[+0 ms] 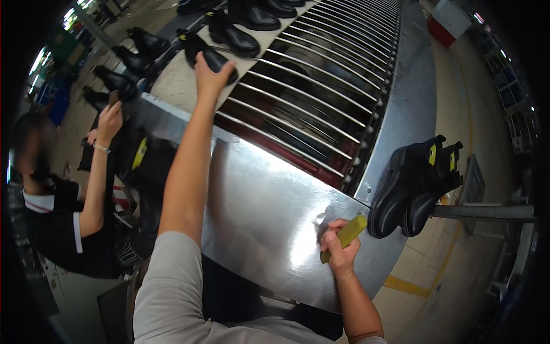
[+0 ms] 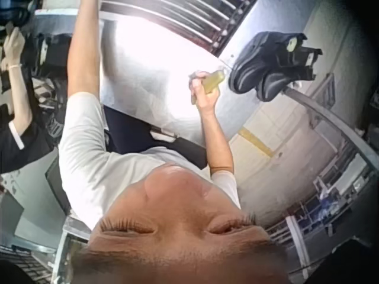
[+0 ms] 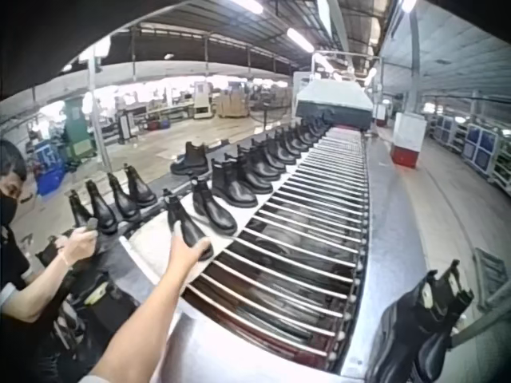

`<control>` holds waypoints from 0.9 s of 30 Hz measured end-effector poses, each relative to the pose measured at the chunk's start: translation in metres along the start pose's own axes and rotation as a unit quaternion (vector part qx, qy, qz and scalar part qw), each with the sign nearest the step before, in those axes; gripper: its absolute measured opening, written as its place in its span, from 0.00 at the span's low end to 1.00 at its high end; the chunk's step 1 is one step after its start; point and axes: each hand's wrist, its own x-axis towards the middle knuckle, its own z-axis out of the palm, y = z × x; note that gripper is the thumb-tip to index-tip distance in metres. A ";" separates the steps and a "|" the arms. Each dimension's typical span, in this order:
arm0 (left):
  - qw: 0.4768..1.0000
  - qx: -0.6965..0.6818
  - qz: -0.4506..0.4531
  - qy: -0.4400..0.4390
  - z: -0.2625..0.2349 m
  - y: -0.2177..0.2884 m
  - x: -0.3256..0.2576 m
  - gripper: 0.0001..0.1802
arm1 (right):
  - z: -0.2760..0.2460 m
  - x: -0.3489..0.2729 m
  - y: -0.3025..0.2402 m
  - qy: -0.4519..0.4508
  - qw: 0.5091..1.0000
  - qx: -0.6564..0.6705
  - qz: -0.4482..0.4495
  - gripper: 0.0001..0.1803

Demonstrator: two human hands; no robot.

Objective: The person uses a yellow-handled brush to polish black leather boots on a metal workbench. They repeatedly rub the brush against the boot surface, rotate the boot to access different sides, and place the finished boots on a roller conveyor.

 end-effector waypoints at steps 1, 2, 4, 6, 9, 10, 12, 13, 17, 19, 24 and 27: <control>0.998 0.002 -0.060 0.009 0.013 -0.025 0.020 0.71 | 0.001 0.001 -0.002 -0.005 1.000 -0.004 0.008 0.12; 0.991 0.076 -0.113 0.011 0.031 -0.034 0.026 0.81 | 0.000 0.002 -0.001 -0.001 1.000 -0.008 0.002 0.11; 0.939 0.193 -0.274 -0.076 0.074 0.005 0.013 0.85 | -0.009 -0.002 0.001 0.022 0.999 -0.031 -0.005 0.11; 0.921 0.236 -0.309 -0.020 0.075 -0.003 0.026 0.83 | -0.007 -0.001 0.002 0.006 0.999 -0.033 -0.005 0.11; 0.924 0.176 -0.340 0.006 0.067 -0.005 0.037 0.79 | -0.005 0.001 0.001 0.008 1.000 -0.025 0.008 0.12; 0.930 0.135 -0.341 0.011 0.056 0.002 0.036 0.79 | -0.005 0.001 0.000 0.009 0.999 -0.031 0.011 0.12; 0.951 -0.085 -0.296 0.038 0.033 -0.007 0.038 0.75 | -0.004 0.000 0.003 0.007 0.999 -0.043 0.002 0.12; 0.933 -0.237 -0.267 0.035 0.015 -0.006 0.041 0.72 | -0.002 0.000 0.003 0.002 0.999 -0.049 -0.002 0.13; 0.717 -0.581 -0.352 -0.157 -0.037 0.035 0.003 0.23 | -0.001 0.003 0.002 0.018 1.000 -0.024 0.002 0.14; 0.766 -0.577 -0.265 -0.101 -0.060 0.070 -0.055 0.28 | 0.003 0.004 0.002 0.005 1.000 0.001 -0.007 0.14; 0.695 -0.698 -0.104 -0.135 -0.134 0.181 -0.217 0.48 | 0.002 0.010 0.004 0.017 0.999 0.017 -0.027 0.14; 0.593 -0.759 -0.192 -0.186 -0.172 0.203 -0.285 0.55 | 0.002 0.011 0.003 0.005 1.000 0.020 -0.015 0.15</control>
